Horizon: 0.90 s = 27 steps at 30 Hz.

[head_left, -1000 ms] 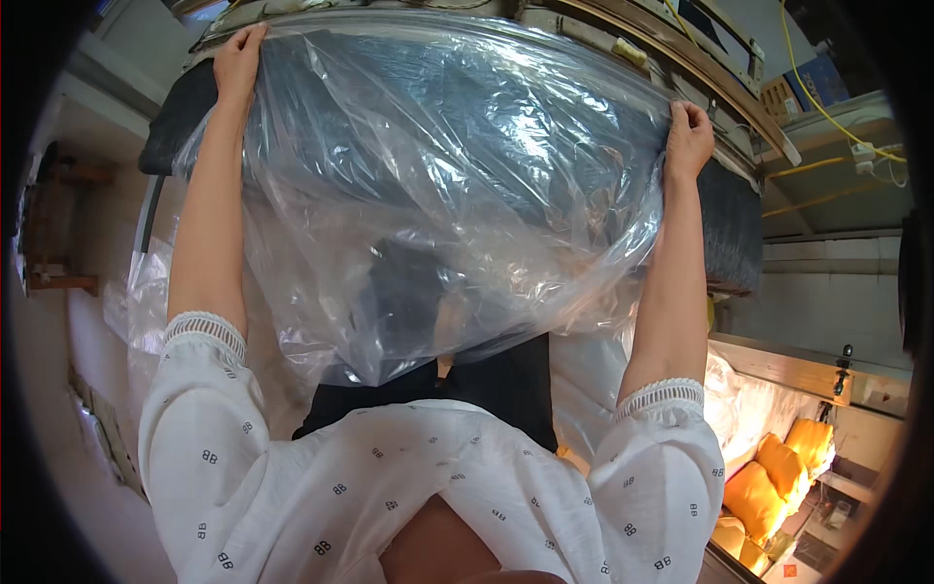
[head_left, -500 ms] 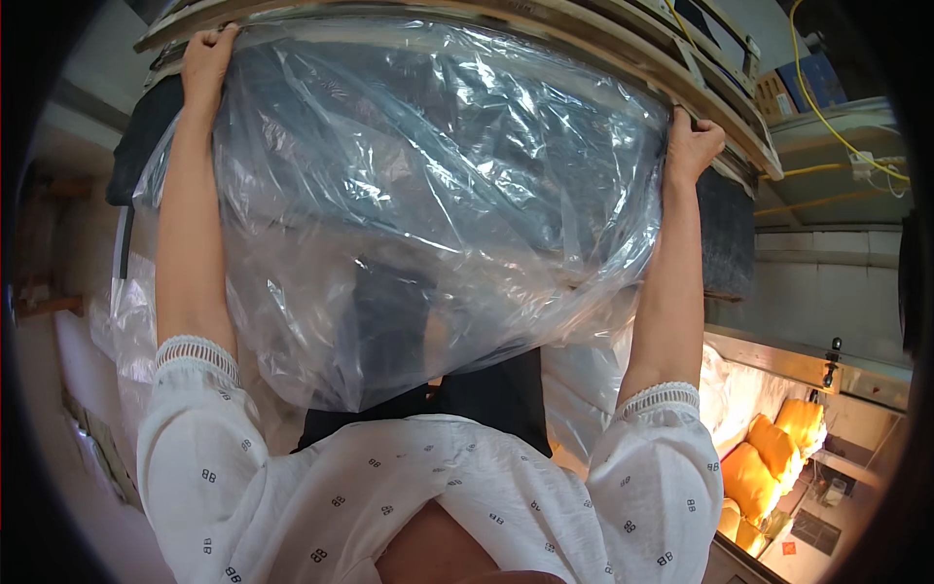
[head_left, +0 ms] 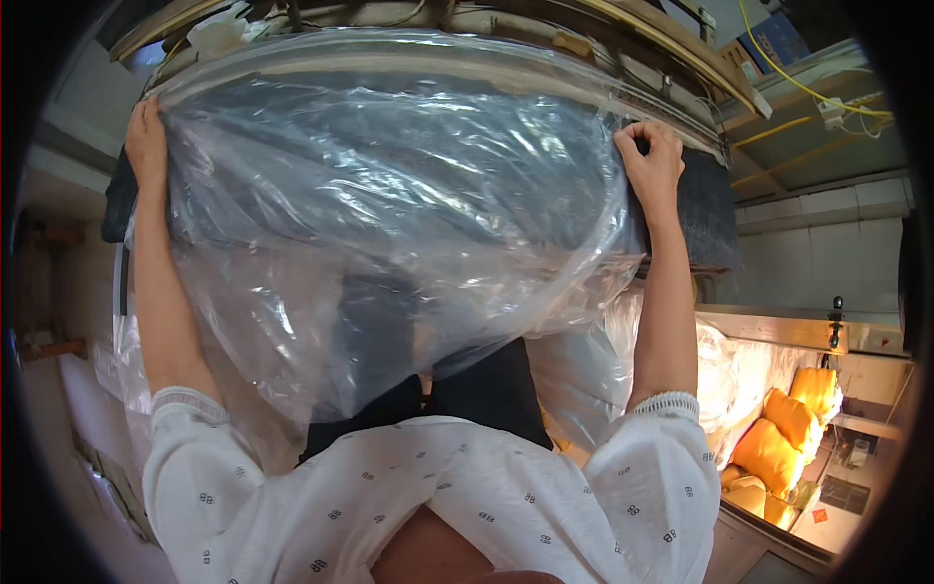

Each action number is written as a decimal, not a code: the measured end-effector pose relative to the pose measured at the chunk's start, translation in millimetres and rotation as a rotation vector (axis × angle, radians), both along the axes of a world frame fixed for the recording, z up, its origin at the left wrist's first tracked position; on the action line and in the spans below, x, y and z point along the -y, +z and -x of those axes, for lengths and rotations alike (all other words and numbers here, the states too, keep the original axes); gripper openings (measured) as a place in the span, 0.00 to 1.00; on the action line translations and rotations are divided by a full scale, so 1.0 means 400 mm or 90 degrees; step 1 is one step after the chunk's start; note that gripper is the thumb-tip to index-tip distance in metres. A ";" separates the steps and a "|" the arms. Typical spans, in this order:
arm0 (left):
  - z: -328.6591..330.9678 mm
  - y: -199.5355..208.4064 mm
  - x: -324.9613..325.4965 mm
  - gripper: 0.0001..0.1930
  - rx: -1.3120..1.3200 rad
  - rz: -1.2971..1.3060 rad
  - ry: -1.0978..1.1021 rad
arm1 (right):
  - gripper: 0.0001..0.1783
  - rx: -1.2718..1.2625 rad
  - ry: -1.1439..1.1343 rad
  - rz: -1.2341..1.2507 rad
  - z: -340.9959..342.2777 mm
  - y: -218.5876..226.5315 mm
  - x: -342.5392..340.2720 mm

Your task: Covering a large curved foam manufacturing component with a protective plastic bag.

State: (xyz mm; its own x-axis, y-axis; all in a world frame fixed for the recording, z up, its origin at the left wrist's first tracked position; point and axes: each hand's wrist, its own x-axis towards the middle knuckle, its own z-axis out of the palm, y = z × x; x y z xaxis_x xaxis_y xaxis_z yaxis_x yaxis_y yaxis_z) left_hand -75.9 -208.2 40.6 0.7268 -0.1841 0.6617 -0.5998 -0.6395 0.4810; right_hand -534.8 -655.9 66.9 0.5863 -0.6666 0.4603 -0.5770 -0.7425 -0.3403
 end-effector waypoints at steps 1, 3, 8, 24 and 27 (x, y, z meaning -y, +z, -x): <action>-0.015 -0.017 -0.047 0.20 0.038 -0.066 0.025 | 0.15 0.004 0.002 -0.008 0.019 0.000 -0.005; 0.002 -0.008 -0.075 0.19 0.076 -0.135 0.047 | 0.11 0.172 0.172 -0.095 0.052 0.014 -0.028; 0.217 0.111 0.041 0.15 0.194 -0.238 0.011 | 0.06 0.568 0.323 -0.946 0.102 0.062 -0.172; 1.061 0.116 0.474 0.04 -0.289 0.257 -0.593 | 0.20 0.568 0.438 -1.052 0.214 0.029 -0.375; 1.060 0.128 0.462 0.06 -0.166 0.189 -0.569 | 0.21 0.454 0.535 -0.805 0.212 0.062 -0.357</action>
State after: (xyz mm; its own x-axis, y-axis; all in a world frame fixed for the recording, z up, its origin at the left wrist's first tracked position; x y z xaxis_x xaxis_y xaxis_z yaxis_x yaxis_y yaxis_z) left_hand -499.9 -392.9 91.7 0.5301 -0.5906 0.6085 -0.6565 0.1683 0.7353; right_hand -619.6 -513.3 91.8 0.8722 -0.4318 0.2300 0.3343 0.1828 -0.9246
